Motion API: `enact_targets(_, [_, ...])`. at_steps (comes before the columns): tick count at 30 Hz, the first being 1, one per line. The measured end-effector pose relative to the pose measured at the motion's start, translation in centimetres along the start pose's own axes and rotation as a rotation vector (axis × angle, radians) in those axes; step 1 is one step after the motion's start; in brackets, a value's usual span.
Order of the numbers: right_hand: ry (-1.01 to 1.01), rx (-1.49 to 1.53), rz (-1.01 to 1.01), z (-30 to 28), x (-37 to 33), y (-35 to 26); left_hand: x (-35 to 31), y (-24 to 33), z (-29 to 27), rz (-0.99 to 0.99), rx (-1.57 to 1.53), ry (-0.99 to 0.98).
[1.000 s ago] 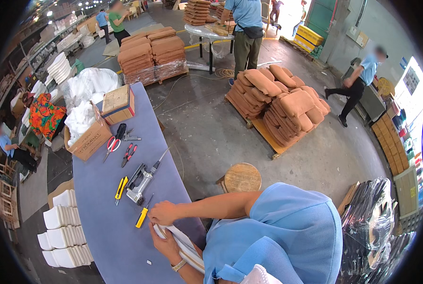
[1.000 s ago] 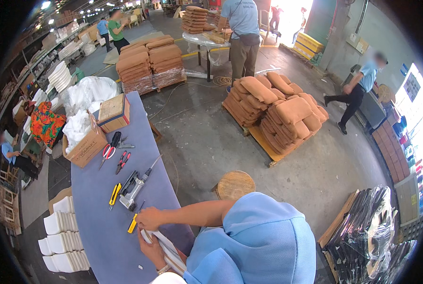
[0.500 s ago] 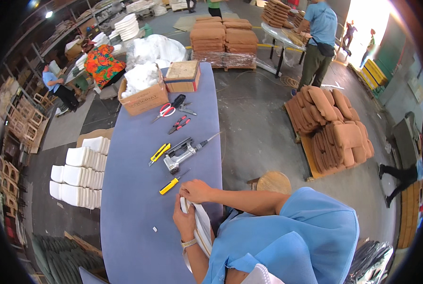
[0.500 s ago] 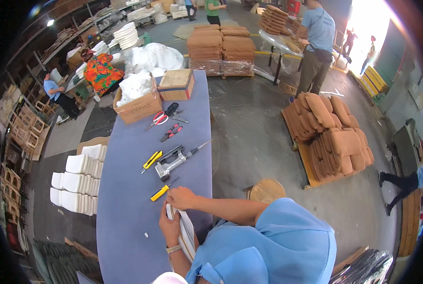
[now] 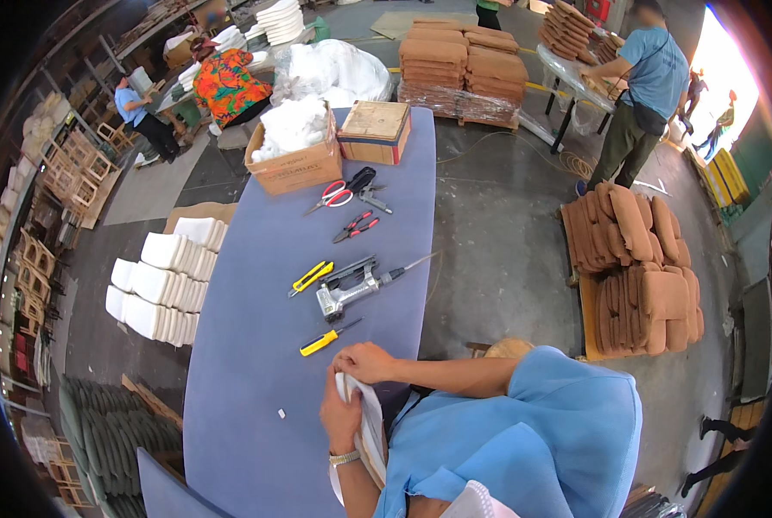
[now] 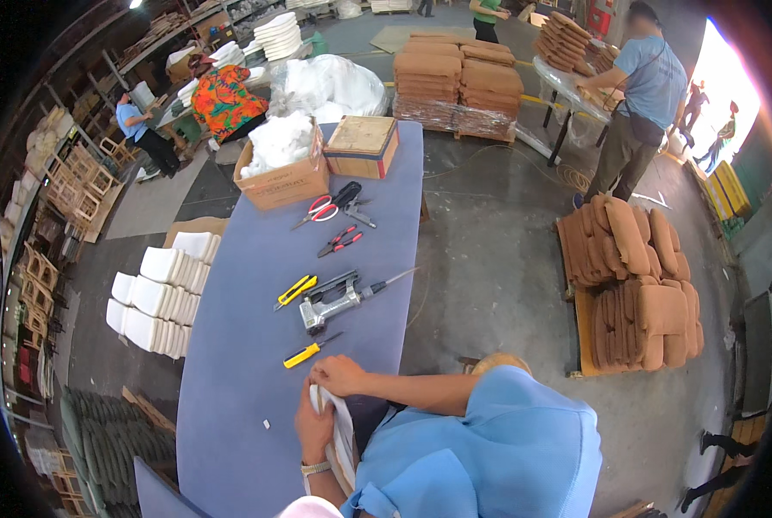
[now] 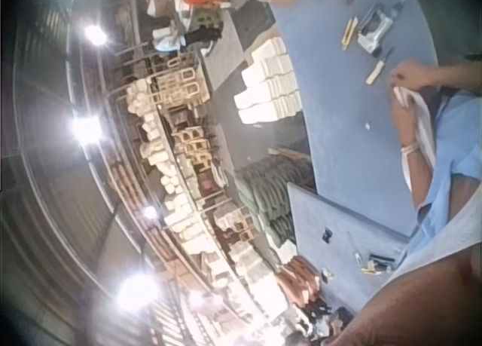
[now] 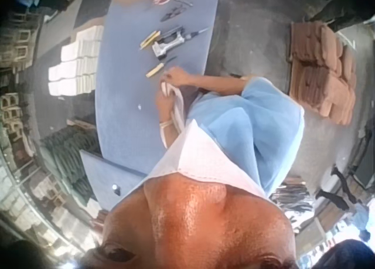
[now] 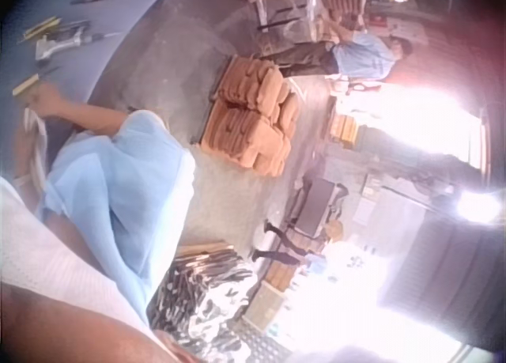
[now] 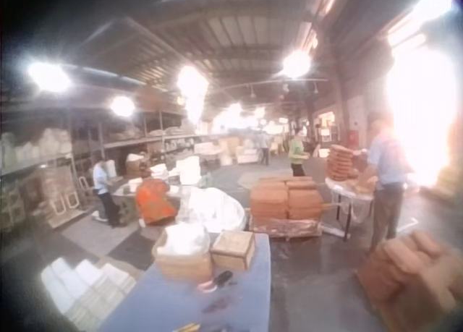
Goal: The person wraps a white fabric cover around a cushion core, folds and tucks the edges, and secures the cover using a staple gun. They trim excess fabric with a utility knife and smooth the surface. The process is repeated for multiple cushion units.
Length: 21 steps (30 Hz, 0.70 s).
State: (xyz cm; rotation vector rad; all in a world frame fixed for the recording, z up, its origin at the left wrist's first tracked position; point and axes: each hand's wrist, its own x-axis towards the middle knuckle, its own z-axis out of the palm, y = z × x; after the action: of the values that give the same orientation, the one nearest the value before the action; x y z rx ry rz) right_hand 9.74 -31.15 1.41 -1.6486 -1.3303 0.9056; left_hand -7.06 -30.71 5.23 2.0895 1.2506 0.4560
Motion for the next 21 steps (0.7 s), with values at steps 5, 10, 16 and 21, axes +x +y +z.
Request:
enact_targets(5, [-0.106, 0.014, -0.083, 0.9, 4.2, -0.6, 2.1, 1.2, -1.6, -0.184, -0.026, -0.002])
enact_targets(10, [-0.199, 0.138, -0.238, 1.1, 8.8, 1.9, 3.6, -0.4, 0.0, -0.131, -0.143, 0.144])
enact_targets(16, [-0.438, 0.216, -0.278, 2.2, 10.1, 4.5, 4.8, 1.2, 1.0, -0.249, -0.266, 0.212])
enact_targets(21, [-0.591, 0.422, 0.043, 0.1, 10.0, 2.8, 5.6, 2.4, 0.9, -0.248, -0.177, 0.36])
